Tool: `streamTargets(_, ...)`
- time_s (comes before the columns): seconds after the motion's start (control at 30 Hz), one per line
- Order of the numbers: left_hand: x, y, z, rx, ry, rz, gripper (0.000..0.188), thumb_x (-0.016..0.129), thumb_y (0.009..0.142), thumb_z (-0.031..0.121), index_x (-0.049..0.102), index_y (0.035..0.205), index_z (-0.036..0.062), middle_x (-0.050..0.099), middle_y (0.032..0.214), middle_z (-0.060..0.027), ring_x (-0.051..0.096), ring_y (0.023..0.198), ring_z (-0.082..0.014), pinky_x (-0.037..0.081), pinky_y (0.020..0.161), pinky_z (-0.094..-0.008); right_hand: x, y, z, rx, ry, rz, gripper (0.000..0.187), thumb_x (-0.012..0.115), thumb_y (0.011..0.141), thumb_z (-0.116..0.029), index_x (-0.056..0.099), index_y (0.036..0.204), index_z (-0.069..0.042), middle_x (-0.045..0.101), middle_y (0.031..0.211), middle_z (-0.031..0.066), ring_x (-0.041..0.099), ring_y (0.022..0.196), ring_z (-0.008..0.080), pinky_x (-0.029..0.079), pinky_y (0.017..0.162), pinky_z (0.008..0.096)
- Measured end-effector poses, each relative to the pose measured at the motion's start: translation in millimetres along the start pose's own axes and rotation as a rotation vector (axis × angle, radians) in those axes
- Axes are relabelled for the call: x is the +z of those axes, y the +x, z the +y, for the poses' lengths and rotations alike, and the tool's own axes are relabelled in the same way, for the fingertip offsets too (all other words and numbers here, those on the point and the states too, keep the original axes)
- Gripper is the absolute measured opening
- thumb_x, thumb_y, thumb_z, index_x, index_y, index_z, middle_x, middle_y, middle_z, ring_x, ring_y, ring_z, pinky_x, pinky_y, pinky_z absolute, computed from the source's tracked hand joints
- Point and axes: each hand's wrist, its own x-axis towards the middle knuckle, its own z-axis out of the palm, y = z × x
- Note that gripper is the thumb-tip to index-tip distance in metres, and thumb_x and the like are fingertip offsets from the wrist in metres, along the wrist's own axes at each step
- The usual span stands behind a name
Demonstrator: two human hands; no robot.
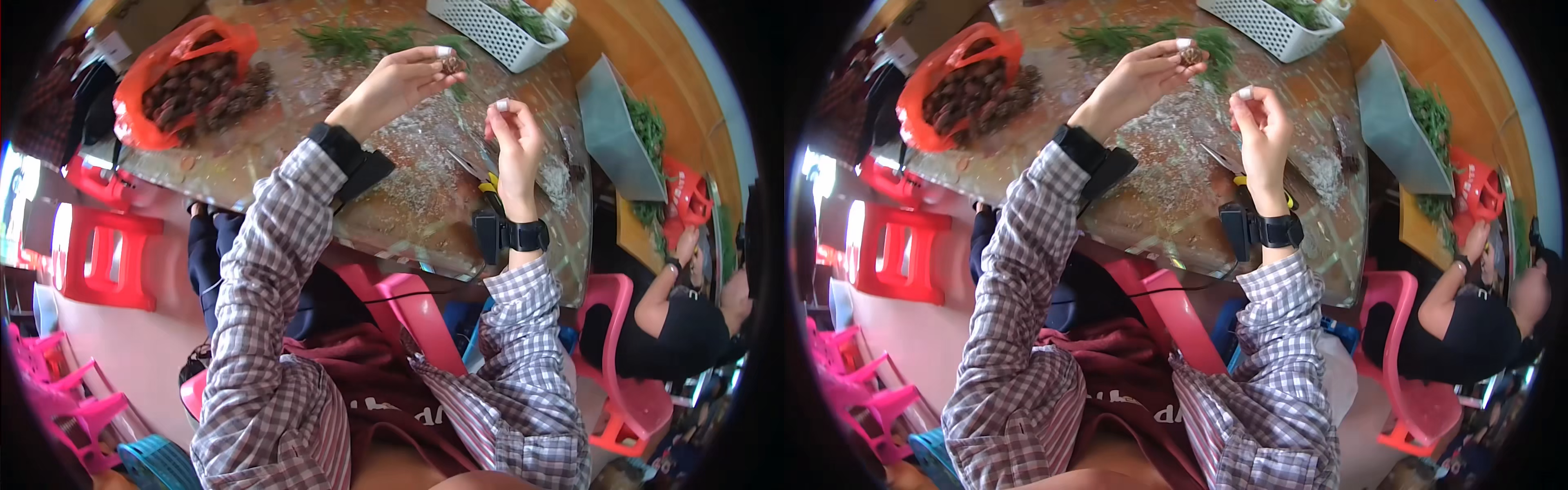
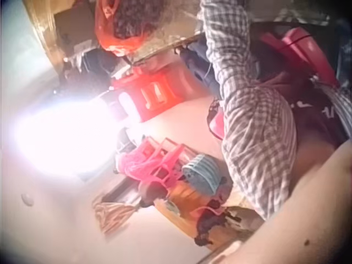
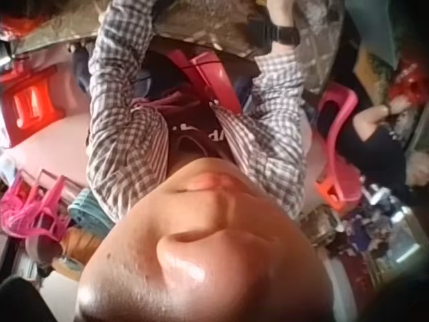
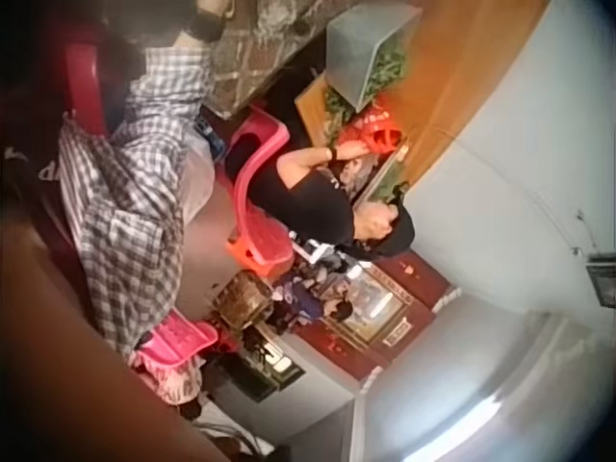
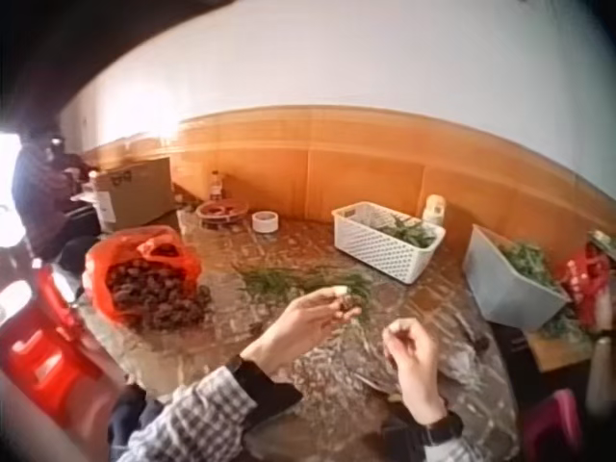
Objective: The recorder is assembling small decorative artificial plants by attaching plastic stems to greenery and using pliers.
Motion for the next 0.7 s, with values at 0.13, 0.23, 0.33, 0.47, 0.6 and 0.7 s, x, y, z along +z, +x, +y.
streamTargets(0.13,4.5,12.5,4.6,-0.033,0.133,-0.047,0.036,0.048,0.084,0.002,0.040,0.119,0.0011,0.047,0.115,-0.0118,0.052,0.101,-0.0186,0.045,0.085,-0.0250,6.5,18.0,-0.5,0.002,-0.012,0.005,0.007,0.057,0.081,-0.006,0.054,0.087,-0.002,0.054,0.076,0.0004,0.047,0.063,0.0064,0.038,0.059,0.0194)
streamTargets(0.23,5.1,4.3,-11.7,-0.074,0.100,-0.068,0.032,0.046,0.082,-0.003,0.045,0.113,0.0006,0.053,0.101,-0.0096,0.054,0.097,-0.0202,0.044,0.088,-0.0297,3.0,11.8,3.3,0.015,-0.115,-0.013,0.007,0.057,0.080,-0.005,0.054,0.086,-0.002,0.053,0.075,-0.0002,0.047,0.063,0.0055,0.038,0.058,0.0188)
streamTargets(0.33,7.8,0.6,-16.2,-0.092,0.124,-0.032,0.029,0.047,0.082,-0.003,0.047,0.111,0.0005,0.053,0.100,-0.0078,0.055,0.093,-0.0187,0.045,0.087,-0.0299,6.1,10.7,-1.5,0.015,-0.171,0.039,0.007,0.057,0.080,-0.006,0.055,0.086,-0.002,0.053,0.076,-0.0006,0.046,0.063,0.0049,0.038,0.058,0.0183)
streamTargets(0.47,5.6,-1.9,-18.1,-0.056,0.134,0.027,0.026,0.048,0.081,-0.003,0.050,0.107,0.0007,0.053,0.099,-0.0058,0.056,0.088,-0.0172,0.046,0.085,-0.0301,12.4,15.1,2.2,-0.040,-0.202,0.042,0.007,0.057,0.080,-0.006,0.055,0.086,-0.002,0.053,0.077,-0.0011,0.046,0.064,0.0042,0.037,0.059,0.0178)
streamTargets(0.6,-11.4,-0.8,-21.1,0.013,0.059,0.038,0.028,0.048,0.082,-0.003,0.049,0.109,0.0023,0.052,0.103,-0.0032,0.055,0.089,-0.0144,0.045,0.085,-0.0278,24.0,15.9,1.2,-0.053,-0.170,-0.004,0.008,0.057,0.081,-0.007,0.055,0.086,-0.001,0.053,0.077,-0.0017,0.046,0.065,0.0038,0.037,0.059,0.0173)
streamTargets(0.7,-13.4,-1.4,-20.6,0.028,0.014,0.022,0.029,0.049,0.081,-0.003,0.049,0.109,0.0027,0.051,0.103,-0.0036,0.055,0.091,-0.0148,0.046,0.085,-0.0272,26.4,16.1,1.7,-0.049,-0.173,-0.017,0.008,0.057,0.081,-0.007,0.055,0.086,-0.001,0.053,0.077,-0.0021,0.046,0.065,0.0036,0.037,0.059,0.0171)
